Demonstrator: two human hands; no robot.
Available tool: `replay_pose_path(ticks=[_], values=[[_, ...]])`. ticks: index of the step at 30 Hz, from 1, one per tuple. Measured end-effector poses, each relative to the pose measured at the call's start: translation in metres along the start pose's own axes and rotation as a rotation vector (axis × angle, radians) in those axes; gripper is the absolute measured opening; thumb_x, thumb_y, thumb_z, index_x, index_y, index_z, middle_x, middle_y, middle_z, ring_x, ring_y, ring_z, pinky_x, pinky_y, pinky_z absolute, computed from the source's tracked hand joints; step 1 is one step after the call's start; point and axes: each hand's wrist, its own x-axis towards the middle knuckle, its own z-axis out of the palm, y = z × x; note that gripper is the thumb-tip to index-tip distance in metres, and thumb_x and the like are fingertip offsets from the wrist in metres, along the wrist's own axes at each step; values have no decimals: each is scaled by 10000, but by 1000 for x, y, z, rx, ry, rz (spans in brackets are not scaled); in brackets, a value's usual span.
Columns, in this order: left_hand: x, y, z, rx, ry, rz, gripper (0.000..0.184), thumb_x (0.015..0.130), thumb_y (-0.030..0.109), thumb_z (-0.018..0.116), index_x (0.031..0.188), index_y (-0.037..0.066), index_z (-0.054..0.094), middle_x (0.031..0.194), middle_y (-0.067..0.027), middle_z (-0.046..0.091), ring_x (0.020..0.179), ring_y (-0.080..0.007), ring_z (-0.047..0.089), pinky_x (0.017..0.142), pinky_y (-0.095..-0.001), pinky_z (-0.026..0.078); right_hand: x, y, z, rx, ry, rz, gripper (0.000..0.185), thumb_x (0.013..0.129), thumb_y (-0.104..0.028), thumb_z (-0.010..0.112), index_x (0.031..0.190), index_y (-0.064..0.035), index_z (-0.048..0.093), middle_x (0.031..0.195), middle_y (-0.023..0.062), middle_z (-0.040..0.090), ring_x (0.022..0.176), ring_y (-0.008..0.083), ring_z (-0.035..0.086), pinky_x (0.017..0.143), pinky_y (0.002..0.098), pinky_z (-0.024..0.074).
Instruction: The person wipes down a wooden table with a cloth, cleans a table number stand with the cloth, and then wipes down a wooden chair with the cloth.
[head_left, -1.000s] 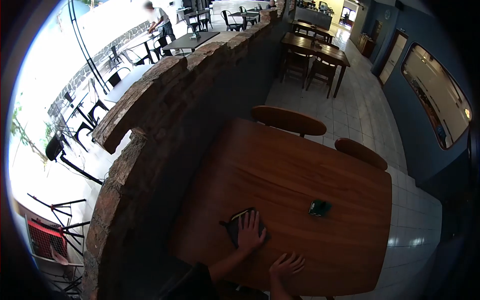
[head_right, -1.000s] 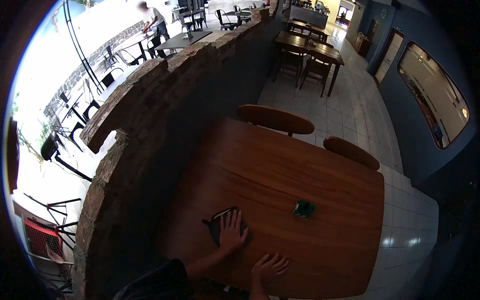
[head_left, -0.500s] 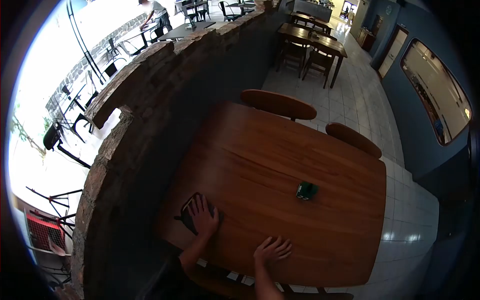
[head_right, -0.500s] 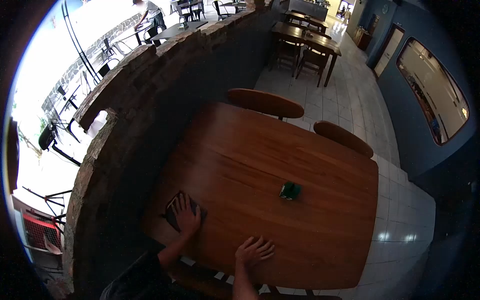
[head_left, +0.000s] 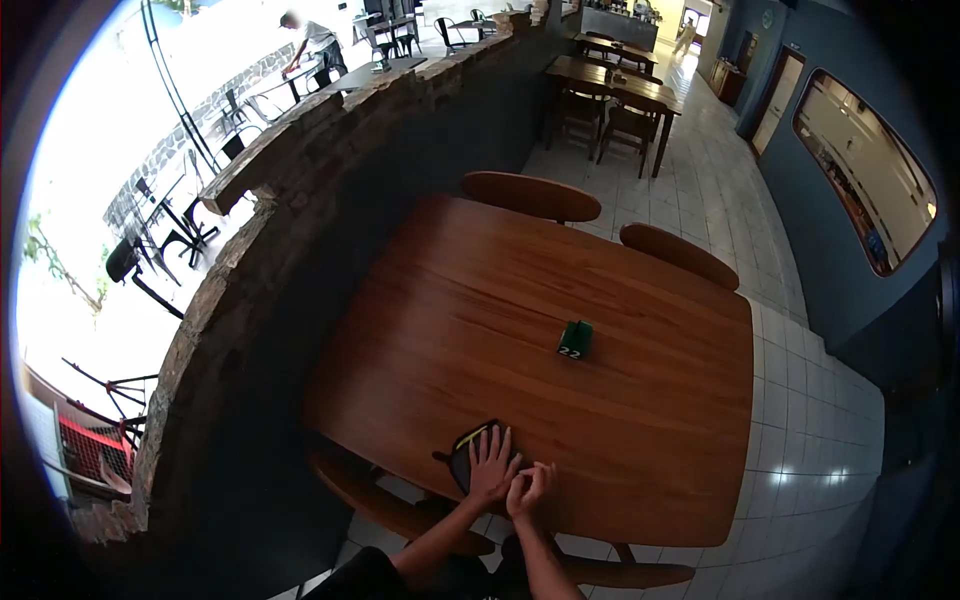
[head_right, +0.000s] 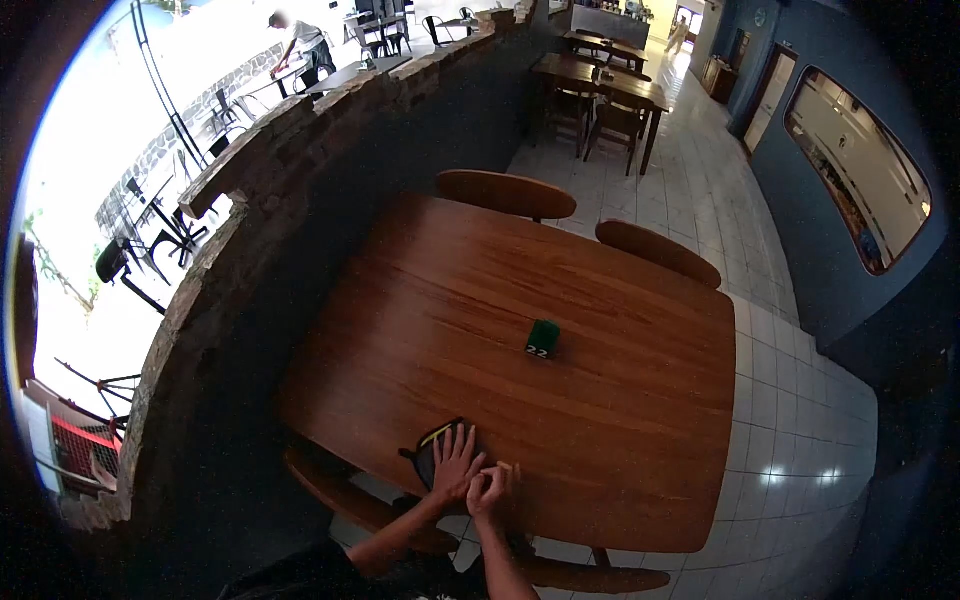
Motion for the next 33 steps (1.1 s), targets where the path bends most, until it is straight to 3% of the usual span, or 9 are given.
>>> replay_pose_path(ticks=[2, 4, 5, 7, 11, 17, 19, 26, 33], values=[[2, 7, -15, -198, -90, -63, 562, 1008, 382, 376, 1500, 127, 284, 1542, -135, 267, 1425, -327, 226, 1144, -488, 167, -3, -17, -16, -53, -33, -141, 117, 861, -146, 524, 921, -52, 559, 1041, 155, 538, 1095, 396, 514, 1086, 582, 252], [-3, 15, -57, -1022, 40, -224, 484, 1015, 278, 395, 1463, 98, 365, 1479, -158, 385, 1376, -302, 343, 1117, -384, 258, 6, -37, -27, -142, -203, -166, 263, 884, -220, 540, 1089, -58, 579, 1177, 182, 518, 1191, 413, 459, 1100, 594, 226], [-5, 8, -67, -952, 183, -227, 416, 1009, 190, 405, 1397, 46, 454, 1396, -171, 487, 1309, -281, 440, 1066, -310, 326, 9, -40, -17, -310, -286, -206, 361, 891, -273, 548, 1194, -75, 546, 1277, 198, 465, 1251, 422, 403, 1106, 599, 209], [-15, -29, -87, -860, 282, -289, 412, 1003, 178, 400, 1378, 20, 469, 1383, -143, 501, 1285, -259, 453, 1056, -329, 334, 5, -40, -4, -595, -519, -209, 609, 902, -425, 554, 1421, -142, 407, 1500, 217, 275, 1377, 445, 242, 1116, 615, 164], [-39, -123, -108, -584, 628, -516, 334, 986, 140, 418, 1253, 0, 563, 1263, -181, 575, 1193, -316, 520, 1098, -387, 311, -11, -30, 3, -605, -464, -342, 623, 903, -437, 553, 1437, -161, 388, 1507, 219, 266, 1375, 457, 241, 1114, 627, 149], [-60, -198, -143, 61, 427, -561, 384, 976, 263, 487, 1281, 36, 544, 1262, -199, 548, 1261, -371, 424, 1140, -565, 166, 0, -41, 10, -589, -449, -234, 609, 914, -429, 543, 1439, -165, 384, 1513, 221, 256, 1376, 457, 238, 1111, 633, 148], [-57, -218, -128, 47, 424, -521, 427, 966, 299, 506, 1317, 56, 513, 1305, -203, 503, 1294, -389, 372, 1134, -584, 158, 11, -41, 30, -722, -362, -90, 594, 959, -488, 438, 1469, -198, 343, 1560, 193, 153, 1421, 423, 151, 1134, 614, 65], [-47, -206, -130, 3, 296, -579, 604, 930, 419, 557, 1428, 123, 385, 1463, -191, 278, 1356, -460, 214, 1098, -637, 171, 56, -49, 96, -774, -216, -105, 546, 926, -424, 518, 1387, -142, 447, 1510, 226, 253, 1393, 442, 208, 1124, 627, 92], [13, -283, -144, -77, 368, -487, 555, 974, 424, 476, 1419, 98, 415, 1434, -236, 352, 1319, -458, 298, 1074, -637, 232, -25, -91, 73, -602, -659, -253, 549, 925, -465, 500, 1370, -145, 464, 1496, 226, 269, 1377, 442, 239, 1110, 648, 132]])
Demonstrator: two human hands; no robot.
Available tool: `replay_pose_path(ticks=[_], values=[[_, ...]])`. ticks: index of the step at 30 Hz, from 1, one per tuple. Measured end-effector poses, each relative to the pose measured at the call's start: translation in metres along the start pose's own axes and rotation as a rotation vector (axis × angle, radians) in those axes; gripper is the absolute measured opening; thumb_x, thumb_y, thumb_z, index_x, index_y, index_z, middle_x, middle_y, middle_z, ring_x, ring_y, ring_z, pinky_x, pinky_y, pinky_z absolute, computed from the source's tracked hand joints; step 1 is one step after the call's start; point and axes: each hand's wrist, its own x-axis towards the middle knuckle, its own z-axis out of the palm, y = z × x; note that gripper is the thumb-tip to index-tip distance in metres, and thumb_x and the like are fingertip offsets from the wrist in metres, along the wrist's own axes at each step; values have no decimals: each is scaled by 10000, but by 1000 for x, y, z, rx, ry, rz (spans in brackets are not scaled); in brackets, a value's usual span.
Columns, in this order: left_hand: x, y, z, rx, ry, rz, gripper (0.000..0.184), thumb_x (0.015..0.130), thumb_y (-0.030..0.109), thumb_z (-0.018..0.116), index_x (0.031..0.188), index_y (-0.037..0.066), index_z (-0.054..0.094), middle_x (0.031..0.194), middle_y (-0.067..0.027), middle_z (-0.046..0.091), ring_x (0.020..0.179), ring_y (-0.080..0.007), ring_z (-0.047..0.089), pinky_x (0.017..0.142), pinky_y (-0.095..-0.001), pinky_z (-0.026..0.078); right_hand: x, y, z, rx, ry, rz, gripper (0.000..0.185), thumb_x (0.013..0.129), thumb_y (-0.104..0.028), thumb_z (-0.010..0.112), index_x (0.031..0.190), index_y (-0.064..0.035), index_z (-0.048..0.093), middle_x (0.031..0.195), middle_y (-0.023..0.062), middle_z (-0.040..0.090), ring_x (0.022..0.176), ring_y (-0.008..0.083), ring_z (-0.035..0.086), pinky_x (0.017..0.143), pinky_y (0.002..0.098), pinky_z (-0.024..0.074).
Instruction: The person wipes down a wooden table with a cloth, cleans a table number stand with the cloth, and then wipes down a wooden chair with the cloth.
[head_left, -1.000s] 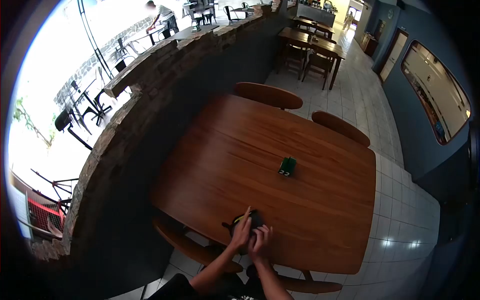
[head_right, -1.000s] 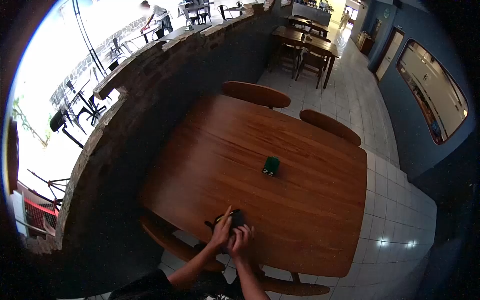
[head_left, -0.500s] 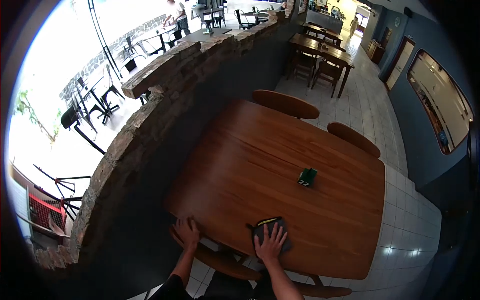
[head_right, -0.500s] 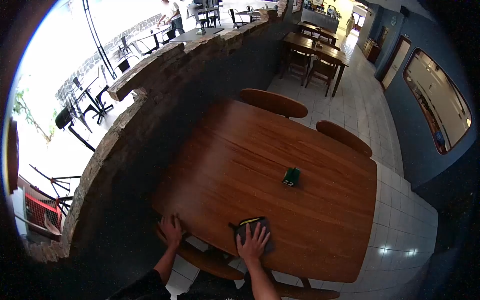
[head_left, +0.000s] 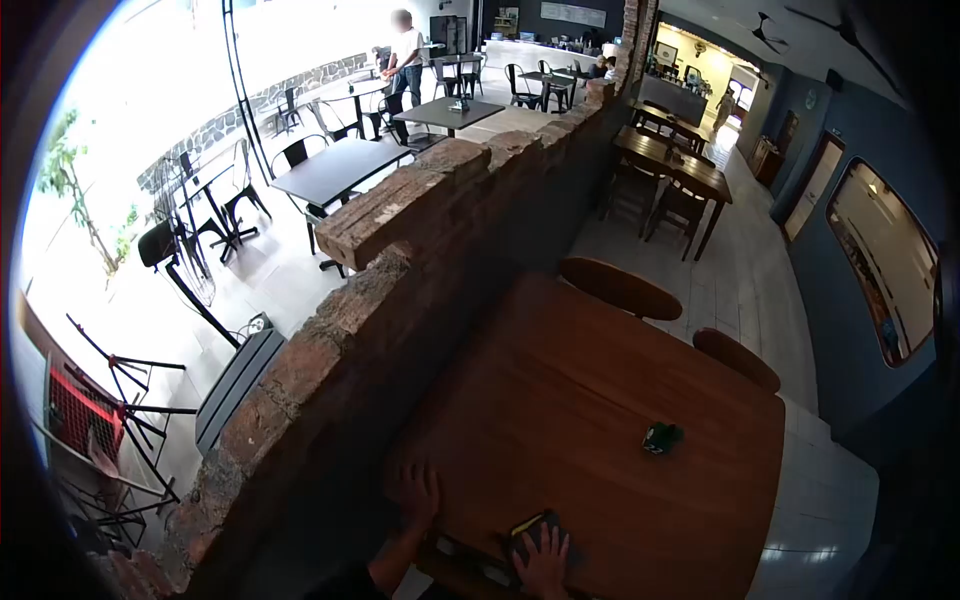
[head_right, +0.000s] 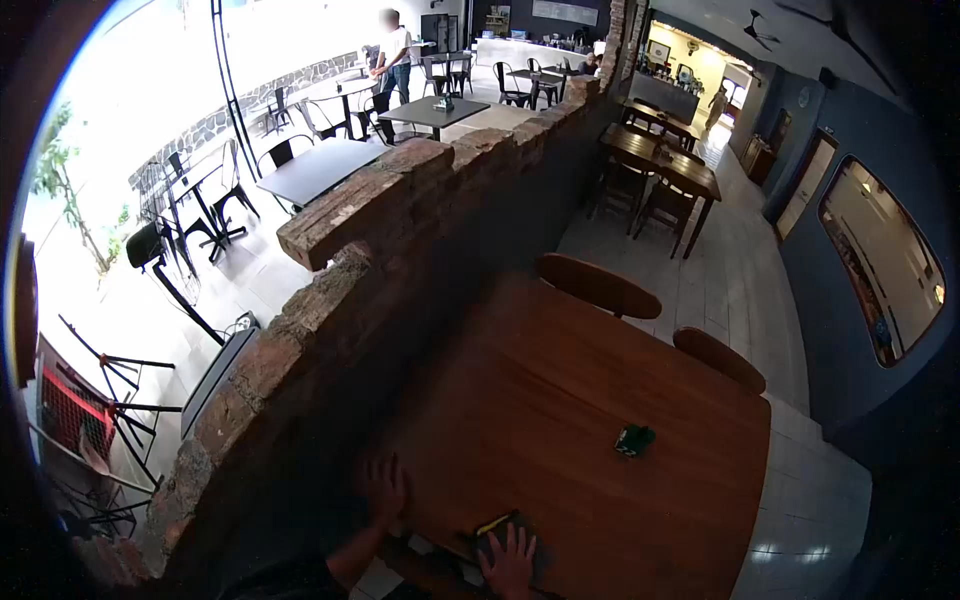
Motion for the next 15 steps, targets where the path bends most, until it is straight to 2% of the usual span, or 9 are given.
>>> replay_pose_path(ticks=[2, 4, 5, 7, 8, 11, 12, 14, 15], values=[[9, 21, -12, -155, -12, -16, 548, 1002, 446, 404, 1419, 92, 423, 1489, -213, 311, 1377, -417, 244, 1118, -577, 179, -3, 22, -16, -14, -40, -18, 565, 930, -478, 488, 1386, -147, 447, 1504, 226, 256, 1385, 443, 223, 1113, 646, 118], [11, 22, -1, -117, 88, 3, 562, 1001, 455, 401, 1418, 79, 421, 1483, -213, 324, 1357, -420, 277, 1114, -572, 201, 5, 32, -37, -121, 266, 139, 553, 889, -382, 585, 1349, -92, 490, 1452, 234, 367, 1343, 457, 306, 1082, 638, 204], [10, 20, 3, -71, 173, 28, 576, 1000, 463, 397, 1417, 67, 418, 1477, -214, 337, 1338, -422, 311, 1109, -567, 224, 19, 34, -30, -123, 260, 143, 553, 889, -382, 585, 1349, -92, 490, 1452, 234, 367, 1343, 457, 306, 1082, 638, 204], [10, 29, -13, -111, 22, -98, 600, 1002, 467, 387, 1428, 46, 395, 1483, -221, 328, 1343, -407, 313, 1115, -541, 234, 53, 46, -10, -161, 251, 622, 530, 955, -468, 450, 1376, -149, 485, 1516, 217, 261, 1388, 444, 232, 1123, 637, 105], [12, 33, -16, -149, -116, -211, 624, 1003, 471, 377, 1439, 25, 372, 1490, -228, 320, 1349, -391, 315, 1120, -515, 244, 66, 40, -5, -171, 248, 645, 530, 955, -468, 450, 1376, -149, 485, 1516, 217, 261, 1388, 444, 232, 1123, 637, 105], [7, 8, 11, 182, 17, 130, 572, 1017, 419, 359, 1414, 9, 404, 1439, -224, 395, 1269, -412, 401, 1100, -538, 266, 74, -6, 10, -255, 181, 455, 528, 953, -469, 449, 1378, -158, 489, 1512, 218, 270, 1377, 457, 247, 1116, 637, 139], [9, 16, 2, 190, 17, 133, 572, 1017, 419, 359, 1414, 9, 404, 1439, -224, 395, 1269, -412, 401, 1100, -538, 266, 63, -25, 7, -140, 87, 321, 544, 949, -473, 454, 1383, -146, 481, 1510, 220, 275, 1377, 457, 248, 1117, 637, 139], [19, 47, -29, 43, -221, -376, 572, 1009, 424, 382, 1411, 18, 414, 1476, -224, 346, 1310, -386, 379, 1093, -497, 304, 43, -39, 0, -20, -2, 159, 561, 945, -478, 458, 1389, -135, 473, 1507, 221, 281, 1376, 456, 249, 1118, 637, 138], [20, 45, -29, 42, -212, -383, 572, 1009, 424, 382, 1411, 18, 414, 1476, -224, 346, 1310, -386, 379, 1093, -497, 304, 24, -32, -6, -61, 60, 158, 584, 907, -446, 520, 1379, -108, 467, 1495, 231, 300, 1362, 465, 265, 1109, 634, 155]])
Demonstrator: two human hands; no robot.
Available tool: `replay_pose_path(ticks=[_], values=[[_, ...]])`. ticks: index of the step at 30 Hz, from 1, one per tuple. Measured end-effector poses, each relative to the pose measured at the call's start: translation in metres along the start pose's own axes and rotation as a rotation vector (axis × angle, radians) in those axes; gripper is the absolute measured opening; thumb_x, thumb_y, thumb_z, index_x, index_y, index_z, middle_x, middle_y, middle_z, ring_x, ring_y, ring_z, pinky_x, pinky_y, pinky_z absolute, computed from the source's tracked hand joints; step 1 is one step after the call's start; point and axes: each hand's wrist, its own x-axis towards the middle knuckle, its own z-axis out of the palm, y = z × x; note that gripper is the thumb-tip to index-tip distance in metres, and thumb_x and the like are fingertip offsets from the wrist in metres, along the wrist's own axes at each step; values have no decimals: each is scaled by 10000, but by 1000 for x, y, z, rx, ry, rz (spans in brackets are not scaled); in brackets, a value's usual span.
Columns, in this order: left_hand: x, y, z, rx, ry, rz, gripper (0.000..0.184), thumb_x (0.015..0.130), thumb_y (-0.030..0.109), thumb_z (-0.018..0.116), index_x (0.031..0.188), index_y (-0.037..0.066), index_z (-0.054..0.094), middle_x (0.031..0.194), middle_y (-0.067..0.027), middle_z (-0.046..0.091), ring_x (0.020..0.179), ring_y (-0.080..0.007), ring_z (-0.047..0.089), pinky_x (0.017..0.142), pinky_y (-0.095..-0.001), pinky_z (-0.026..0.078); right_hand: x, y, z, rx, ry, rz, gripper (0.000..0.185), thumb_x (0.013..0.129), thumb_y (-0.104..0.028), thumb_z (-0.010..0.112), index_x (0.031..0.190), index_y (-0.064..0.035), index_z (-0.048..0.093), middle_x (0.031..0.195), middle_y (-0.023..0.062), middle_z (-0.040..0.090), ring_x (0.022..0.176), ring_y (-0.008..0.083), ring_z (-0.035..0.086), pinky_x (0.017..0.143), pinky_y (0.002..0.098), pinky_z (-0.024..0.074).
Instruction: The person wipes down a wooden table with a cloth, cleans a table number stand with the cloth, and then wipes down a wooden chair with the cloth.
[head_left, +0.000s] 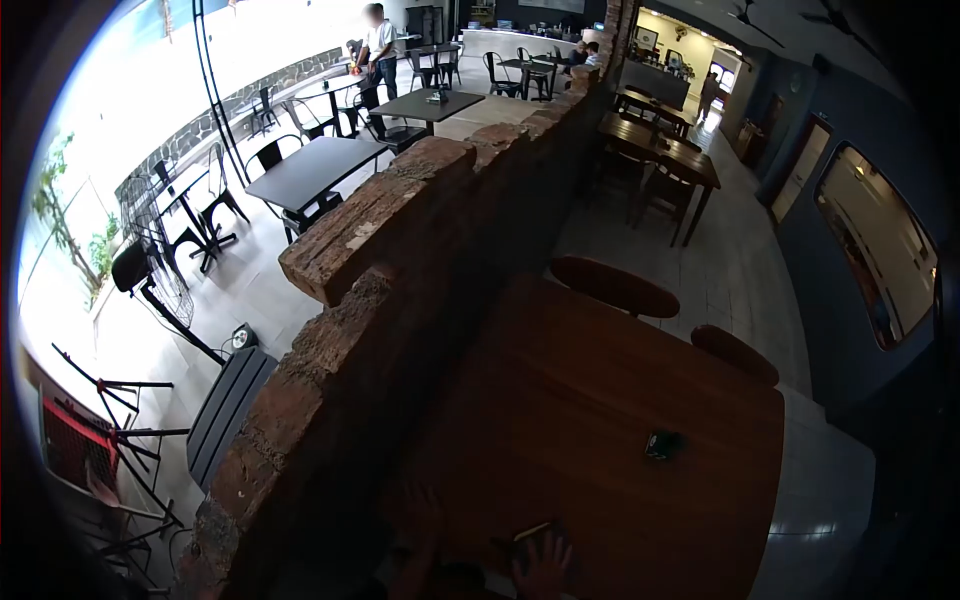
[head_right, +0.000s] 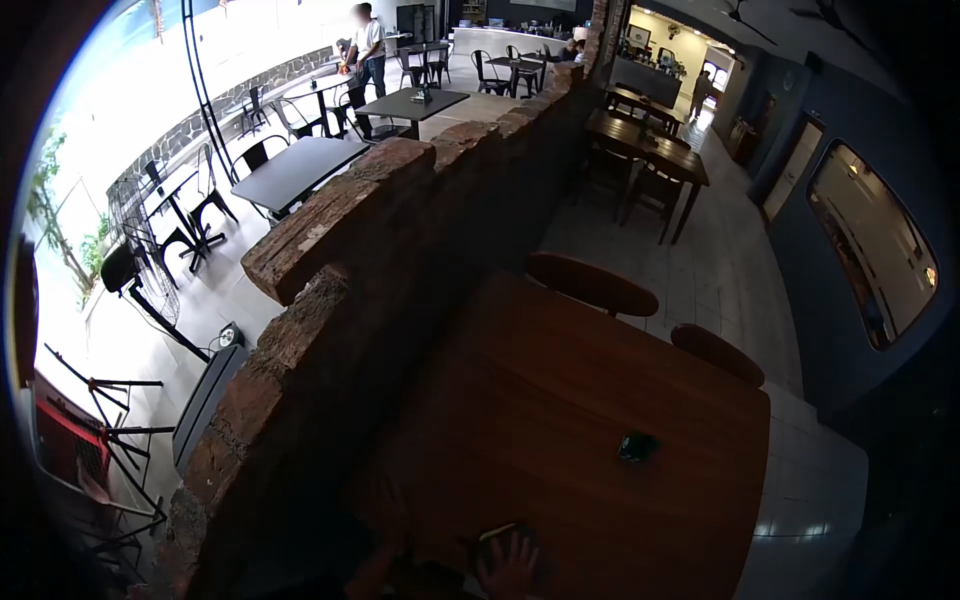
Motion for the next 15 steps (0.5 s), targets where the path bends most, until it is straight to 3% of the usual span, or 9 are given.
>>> replay_pose_path(ticks=[1, 3, 5, 7, 10, 13, 15], values=[[2, -1, 2, 12, 57, 92, 553, 1011, 407, 386, 1392, 10, 438, 1458, -231, 370, 1289, -392, 402, 1078, -500, 327, -12, 17, 0, -38, 70, 0, 614, 869, -414, 583, 1370, -81, 461, 1483, 242, 320, 1349, 475, 281, 1101, 630, 173], [6, -20, 24, 27, 120, 180, 534, 1012, 389, 390, 1374, 3, 461, 1440, -238, 395, 1268, -398, 425, 1062, -502, 350, -31, 62, 5, -133, 241, 59, 655, 864, -428, 570, 1403, -85, 424, 1488, 230, 317, 1361, 451, 280, 1108, 624, 168], [8, -28, 29, 49, 111, 201, 540, 1015, 393, 372, 1378, 3, 453, 1437, -243, 394, 1270, -402, 422, 1065, -506, 345, -34, 82, -23, -212, 81, 251, 634, 899, -432, 540, 1423, -101, 405, 1491, 221, 316, 1367, 437, 282, 1108, 619, 177], [9, -26, 29, 75, 95, 206, 545, 1018, 397, 355, 1383, 2, 445, 1435, -248, 393, 1272, -405, 418, 1067, -510, 340, -27, 114, -25, -209, 161, 440, 601, 935, -446, 506, 1430, -123, 401, 1499, 213, 304, 1373, 428, 277, 1101, 615, 196], [10, -27, 28, 134, 63, 229, 553, 1021, 402, 328, 1390, 2, 432, 1431, -256, 391, 1274, -410, 412, 1071, -516, 332, -19, 153, -24, -256, 271, 514, 596, 957, -457, 484, 1450, -142, 369, 1517, 202, 274, 1383, 424, 259, 1102, 608, 196], [11, -32, 30, 266, -9, 253, 562, 1025, 407, 302, 1397, 2, 420, 1427, -264, 390, 1277, -416, 406, 1075, -522, 325, -18, 142, -23, -282, 311, 466, 614, 949, -460, 506, 1455, -141, 369, 1523, 198, 262, 1390, 416, 251, 1101, 604, 204], [16, -38, 47, 201, -22, 189, 556, 1022, 402, 320, 1387, -3, 431, 1412, -262, 408, 1259, -411, 421, 1070, -519, 330, -12, 128, -27, -290, 235, 649, 624, 949, -455, 513, 1460, -130, 363, 1525, 207, 255, 1394, 417, 242, 1096, 614, 206]])
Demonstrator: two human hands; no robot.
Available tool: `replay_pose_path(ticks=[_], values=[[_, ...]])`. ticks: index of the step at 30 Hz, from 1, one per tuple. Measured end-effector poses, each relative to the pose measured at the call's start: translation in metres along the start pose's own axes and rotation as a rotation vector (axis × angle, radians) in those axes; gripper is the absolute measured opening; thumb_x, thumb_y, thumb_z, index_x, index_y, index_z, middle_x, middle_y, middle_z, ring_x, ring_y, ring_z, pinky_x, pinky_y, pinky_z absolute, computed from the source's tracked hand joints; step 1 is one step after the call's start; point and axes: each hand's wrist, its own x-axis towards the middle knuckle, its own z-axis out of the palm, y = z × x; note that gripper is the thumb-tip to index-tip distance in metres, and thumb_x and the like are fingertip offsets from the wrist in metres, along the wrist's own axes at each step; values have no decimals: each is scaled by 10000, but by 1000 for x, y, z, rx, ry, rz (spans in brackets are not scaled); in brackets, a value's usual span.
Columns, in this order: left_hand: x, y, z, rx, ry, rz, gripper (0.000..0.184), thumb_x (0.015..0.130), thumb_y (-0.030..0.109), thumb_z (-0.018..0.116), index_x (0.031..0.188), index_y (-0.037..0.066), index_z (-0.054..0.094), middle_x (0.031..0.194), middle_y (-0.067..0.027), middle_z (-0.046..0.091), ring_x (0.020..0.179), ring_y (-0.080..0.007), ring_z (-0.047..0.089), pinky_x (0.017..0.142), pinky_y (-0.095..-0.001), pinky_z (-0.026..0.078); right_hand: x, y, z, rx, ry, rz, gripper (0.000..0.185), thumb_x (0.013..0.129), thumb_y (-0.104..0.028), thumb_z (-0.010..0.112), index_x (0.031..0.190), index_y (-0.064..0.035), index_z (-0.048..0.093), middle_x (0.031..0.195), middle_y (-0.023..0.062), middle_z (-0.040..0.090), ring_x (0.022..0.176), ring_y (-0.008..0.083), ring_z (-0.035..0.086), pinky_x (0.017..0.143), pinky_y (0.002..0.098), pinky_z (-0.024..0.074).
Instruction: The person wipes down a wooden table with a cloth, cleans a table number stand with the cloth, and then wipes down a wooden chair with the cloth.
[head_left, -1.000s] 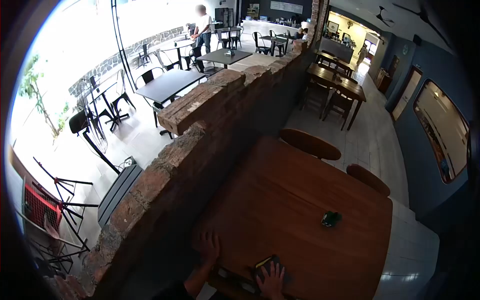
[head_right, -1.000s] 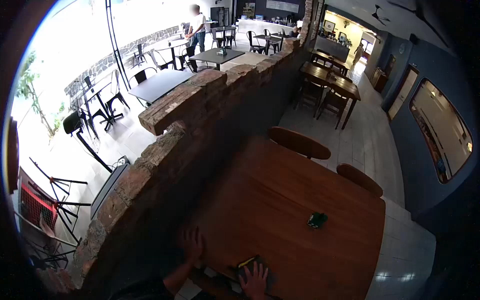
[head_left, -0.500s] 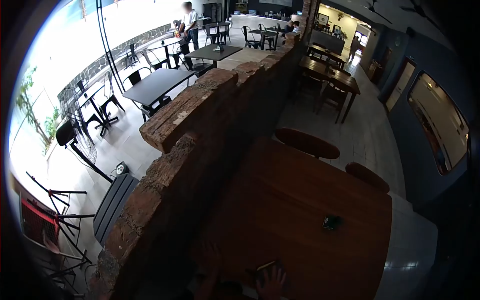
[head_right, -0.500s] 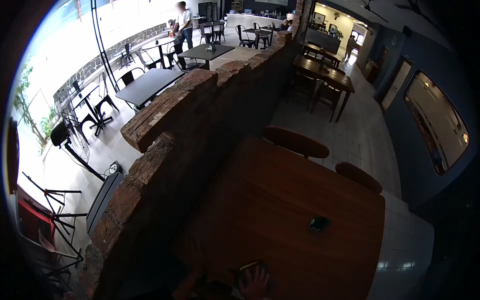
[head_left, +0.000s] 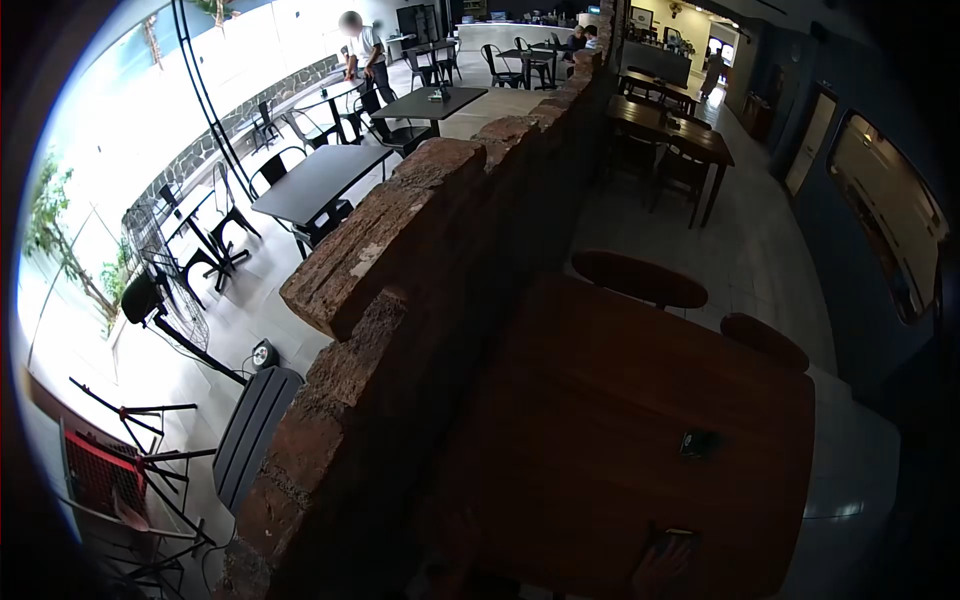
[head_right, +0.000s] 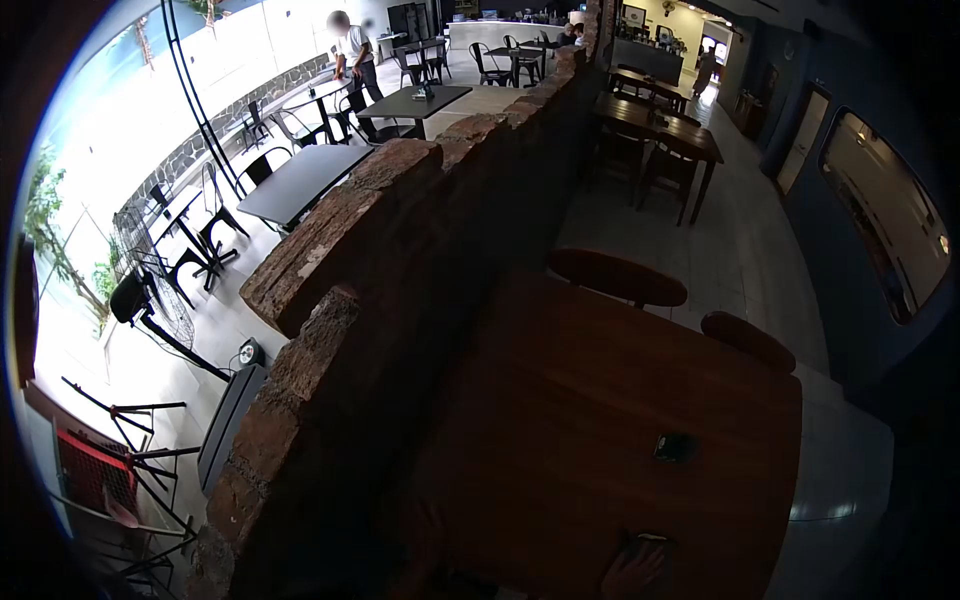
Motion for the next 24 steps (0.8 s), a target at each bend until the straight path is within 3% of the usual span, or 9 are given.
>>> replay_pose_path(ticks=[2, 4, 7, 9, 11, 15, 17, 20, 24], values=[[1, -2, 21, -309, 65, -186, 531, 1009, 381, 403, 1350, -19, 478, 1371, -249, 463, 1202, -393, 471, 1052, -505, 352, -21, -17, 21, -22, 79, -22, 627, 949, -454, 513, 1461, -128, 359, 1526, 213, 250, 1396, 419, 236, 1093, 624, 200], [-1, 2, 8, -283, 61, -174, 530, 1010, 380, 400, 1350, -19, 477, 1373, -247, 461, 1205, -392, 469, 1052, -504, 352, -43, -46, 27, -30, 161, -50, 630, 949, -453, 512, 1463, -125, 354, 1526, 218, 245, 1399, 422, 229, 1091, 634, 194], [-2, 8, -11, -193, 57, -129, 525, 1013, 375, 392, 1353, -16, 475, 1378, -243, 458, 1214, -386, 464, 1054, -502, 349, -74, -103, 12, 112, 134, -358, 646, 923, -429, 547, 1460, -123, 361, 1519, 228, 261, 1390, 438, 236, 1099, 649, 166], [-2, 9, -15, -170, 60, -114, 522, 1015, 371, 387, 1354, -15, 474, 1382, -239, 456, 1221, -382, 461, 1055, -500, 347, -80, -151, -17, 164, -264, -529, 669, 904, -444, 553, 1458, -121, 363, 1516, 238, 261, 1385, 443, 242, 1111, 638, 152], [-2, 8, -16, -150, 69, -107, 519, 1017, 368, 381, 1356, -14, 473, 1386, -236, 453, 1227, -378, 457, 1057, -499, 346, -84, -187, 15, 162, -279, -803, 661, 902, -449, 536, 1449, -117, 371, 1501, 249, 283, 1378, 444, 253, 1114, 630, 157], [-3, 4, -10, -88, 96, -75, 513, 1020, 362, 370, 1359, -11, 470, 1393, -230, 449, 1239, -370, 450, 1059, -495, 342, -52, -265, 25, 293, -244, -842, 594, 927, -497, 476, 1402, -141, 461, 1505, 217, 290, 1377, 439, 261, 1125, 629, 137], [-1, -2, -2, -46, 127, -41, 511, 1022, 358, 365, 1361, -10, 469, 1397, -227, 446, 1245, -367, 447, 1061, -494, 341, -19, -279, 28, 336, -142, -689, 594, 923, -499, 473, 1409, -159, 457, 1509, 210, 289, 1386, 420, 256, 1127, 626, 142], [4, -13, 14, 63, 209, 23, 507, 1025, 353, 357, 1363, -8, 467, 1403, -222, 443, 1255, -361, 441, 1063, -491, 338, 58, -261, 29, 266, -112, -557, 591, 944, -456, 458, 1425, -115, 417, 1521, 213, 260, 1403, 413, 216, 1139, 615, 98], [8, 32, -47, 13, -50, -176, 473, 1029, 328, 352, 1356, 12, 483, 1398, -206, 454, 1277, -340, 430, 1065, -490, 339, 140, -216, 27, 209, -115, -395, 623, 954, -440, 447, 1441, -60, 369, 1527, 225, 230, 1419, 407, 176, 1153, 593, 70]])
